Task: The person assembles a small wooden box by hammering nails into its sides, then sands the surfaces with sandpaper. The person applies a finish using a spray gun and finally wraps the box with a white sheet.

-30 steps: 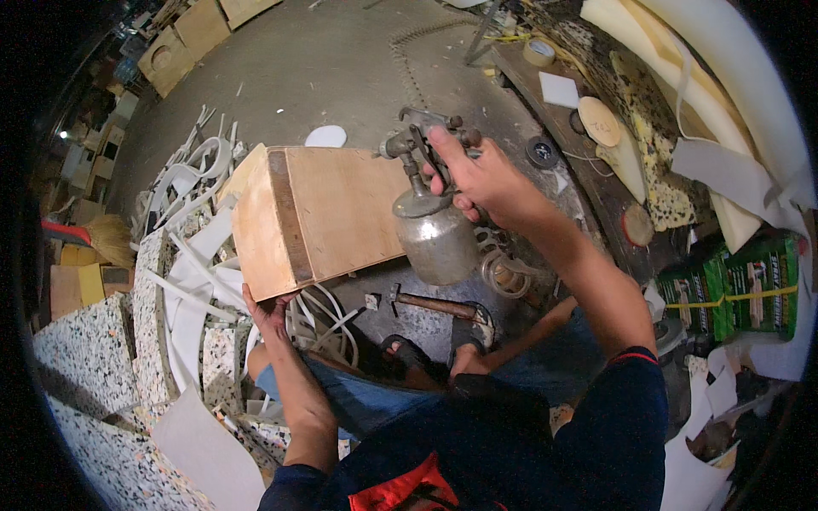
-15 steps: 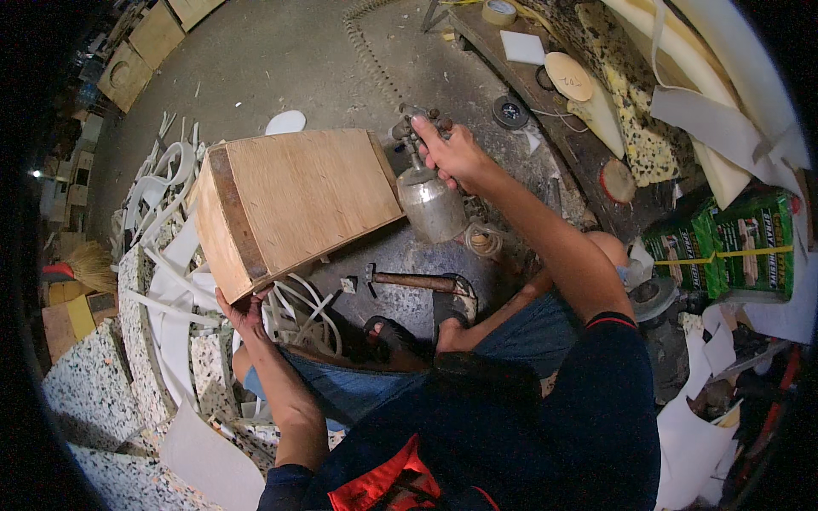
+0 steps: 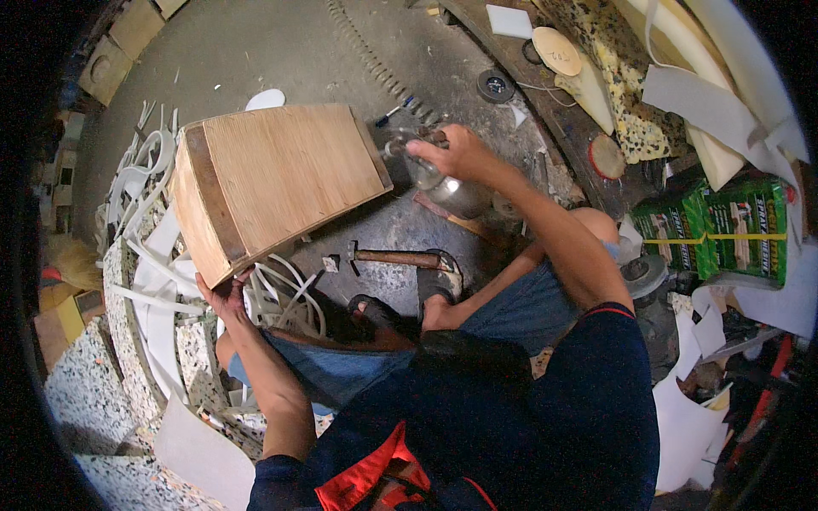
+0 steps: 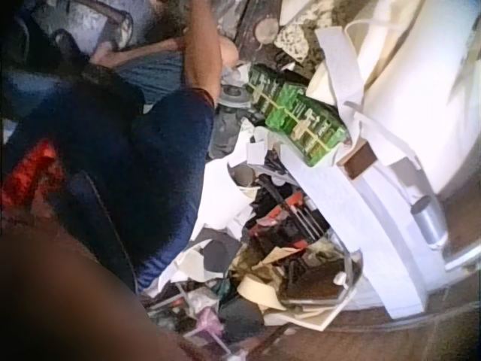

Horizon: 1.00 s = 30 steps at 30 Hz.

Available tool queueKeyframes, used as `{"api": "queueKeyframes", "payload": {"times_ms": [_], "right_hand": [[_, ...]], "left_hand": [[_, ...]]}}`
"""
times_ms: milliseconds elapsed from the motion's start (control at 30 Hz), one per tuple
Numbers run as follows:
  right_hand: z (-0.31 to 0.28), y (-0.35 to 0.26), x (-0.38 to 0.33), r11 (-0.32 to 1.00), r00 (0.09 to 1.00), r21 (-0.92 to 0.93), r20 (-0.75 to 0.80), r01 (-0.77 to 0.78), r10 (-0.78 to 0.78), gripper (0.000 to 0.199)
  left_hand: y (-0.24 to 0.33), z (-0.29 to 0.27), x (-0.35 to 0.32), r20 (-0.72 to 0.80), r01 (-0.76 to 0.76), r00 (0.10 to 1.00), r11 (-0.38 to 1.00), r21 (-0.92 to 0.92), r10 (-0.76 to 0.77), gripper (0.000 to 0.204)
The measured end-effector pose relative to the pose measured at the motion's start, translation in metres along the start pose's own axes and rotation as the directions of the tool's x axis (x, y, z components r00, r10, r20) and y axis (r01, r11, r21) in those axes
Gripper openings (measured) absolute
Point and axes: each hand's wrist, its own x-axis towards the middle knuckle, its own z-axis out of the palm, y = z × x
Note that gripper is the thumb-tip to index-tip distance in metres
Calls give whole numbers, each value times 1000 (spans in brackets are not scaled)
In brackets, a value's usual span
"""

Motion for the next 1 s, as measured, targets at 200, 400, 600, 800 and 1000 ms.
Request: {"api": "queueKeyframes", "payload": {"times_ms": [200,400,600,800,1000], "right_hand": [[-3,8,-24,992,1000,127,-22,4,-2,56],[-3,-3,-31,992,991,99,112,-80,69,55],[-6,-13,-35,979,997,201,-67,39,-26,44],[4,-16,-29,988,986,65,-101,137,-130,36],[1,-46,-38,968,980,153,-59,199,-192,38]], "left_hand": [[0,2,1,36,-19,999,1000,8,18,76],[1,5,-1,35,19,999,1000,-13,-19,79],[0,4,0,31,14,999,1000,25,-15,75],[-3,-2,3,38,0,999,1000,9,-1,73],[-4,2,3,74,10,997,1000,17,-11,70]]}}
